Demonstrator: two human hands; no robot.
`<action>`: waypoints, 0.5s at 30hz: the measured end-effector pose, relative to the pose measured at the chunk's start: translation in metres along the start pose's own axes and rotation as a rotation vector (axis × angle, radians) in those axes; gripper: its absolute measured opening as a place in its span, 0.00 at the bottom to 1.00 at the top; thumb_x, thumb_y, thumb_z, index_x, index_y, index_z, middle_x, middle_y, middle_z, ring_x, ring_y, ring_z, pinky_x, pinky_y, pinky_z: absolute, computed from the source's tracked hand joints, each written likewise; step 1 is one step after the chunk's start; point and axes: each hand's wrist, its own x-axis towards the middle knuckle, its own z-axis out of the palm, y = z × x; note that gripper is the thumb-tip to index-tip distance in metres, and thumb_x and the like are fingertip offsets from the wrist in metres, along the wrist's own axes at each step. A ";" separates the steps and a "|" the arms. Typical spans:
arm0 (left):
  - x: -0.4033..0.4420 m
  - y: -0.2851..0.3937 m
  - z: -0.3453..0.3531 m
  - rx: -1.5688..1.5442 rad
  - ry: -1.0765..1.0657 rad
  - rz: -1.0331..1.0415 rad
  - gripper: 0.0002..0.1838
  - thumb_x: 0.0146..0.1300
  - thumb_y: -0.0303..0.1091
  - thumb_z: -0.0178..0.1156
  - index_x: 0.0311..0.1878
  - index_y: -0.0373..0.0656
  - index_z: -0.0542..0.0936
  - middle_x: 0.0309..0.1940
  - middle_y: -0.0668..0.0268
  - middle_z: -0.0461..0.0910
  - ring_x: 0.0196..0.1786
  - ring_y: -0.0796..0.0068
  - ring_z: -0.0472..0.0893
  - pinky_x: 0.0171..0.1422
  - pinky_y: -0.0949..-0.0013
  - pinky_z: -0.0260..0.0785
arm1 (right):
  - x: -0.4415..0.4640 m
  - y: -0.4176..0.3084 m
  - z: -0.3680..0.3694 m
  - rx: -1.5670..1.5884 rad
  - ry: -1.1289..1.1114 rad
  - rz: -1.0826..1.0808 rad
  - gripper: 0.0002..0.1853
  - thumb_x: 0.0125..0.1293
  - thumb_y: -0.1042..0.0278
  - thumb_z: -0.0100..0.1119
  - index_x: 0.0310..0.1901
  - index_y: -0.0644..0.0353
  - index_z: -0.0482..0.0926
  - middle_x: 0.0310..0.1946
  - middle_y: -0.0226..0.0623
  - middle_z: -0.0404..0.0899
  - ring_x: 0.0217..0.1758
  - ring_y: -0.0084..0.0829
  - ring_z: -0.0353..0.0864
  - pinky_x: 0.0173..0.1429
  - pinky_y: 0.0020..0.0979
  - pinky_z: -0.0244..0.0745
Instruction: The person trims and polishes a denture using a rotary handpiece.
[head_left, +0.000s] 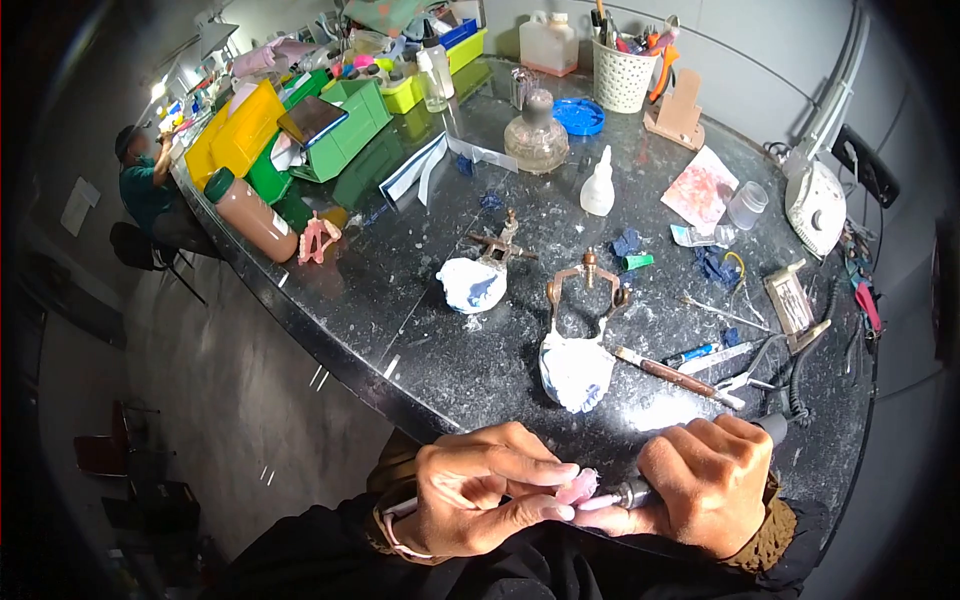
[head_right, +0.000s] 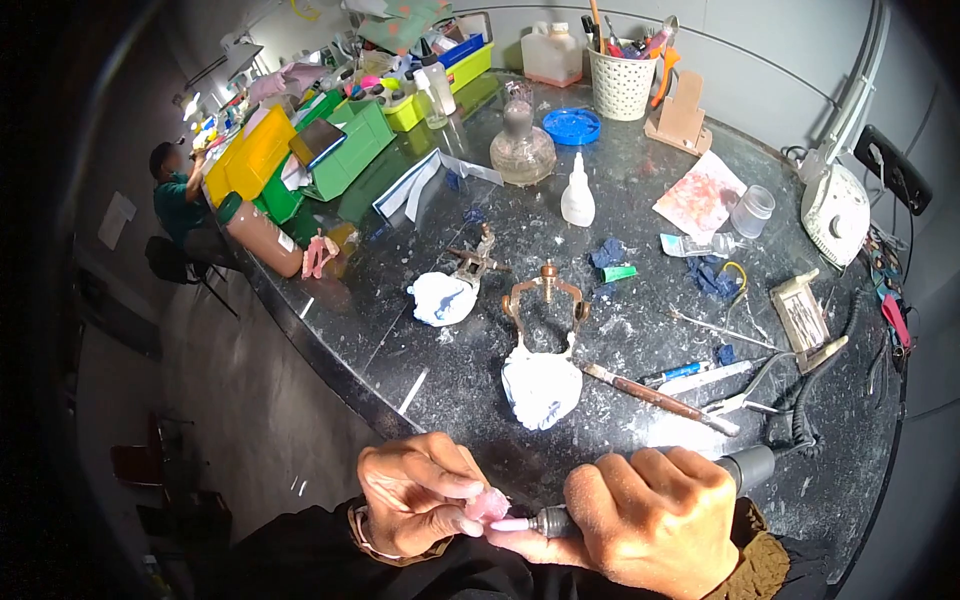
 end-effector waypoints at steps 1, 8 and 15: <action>0.000 0.000 0.001 -0.024 0.004 -0.006 0.12 0.49 0.14 0.63 0.39 0.30 0.79 0.35 0.52 0.77 0.38 0.67 0.82 0.41 0.74 0.78 | -0.001 0.000 0.002 0.020 0.021 0.029 0.33 0.36 0.31 0.65 0.12 0.55 0.62 0.07 0.25 0.61 0.09 0.24 0.66 0.17 0.25 0.58; 0.001 -0.003 0.000 -0.010 -0.022 0.051 0.15 0.48 0.14 0.63 0.42 0.31 0.78 0.37 0.53 0.77 0.40 0.67 0.81 0.44 0.73 0.77 | -0.001 0.004 0.004 0.061 0.056 0.042 0.31 0.36 0.33 0.66 0.14 0.56 0.66 0.08 0.26 0.64 0.09 0.26 0.67 0.17 0.26 0.60; 0.005 0.002 0.000 0.267 -0.048 0.202 0.20 0.44 0.16 0.66 0.44 0.32 0.78 0.37 0.53 0.80 0.38 0.66 0.81 0.40 0.72 0.75 | 0.000 0.012 0.006 0.764 0.094 0.017 0.17 0.44 0.64 0.72 0.37 0.59 0.81 0.14 0.29 0.75 0.13 0.22 0.73 0.20 0.22 0.64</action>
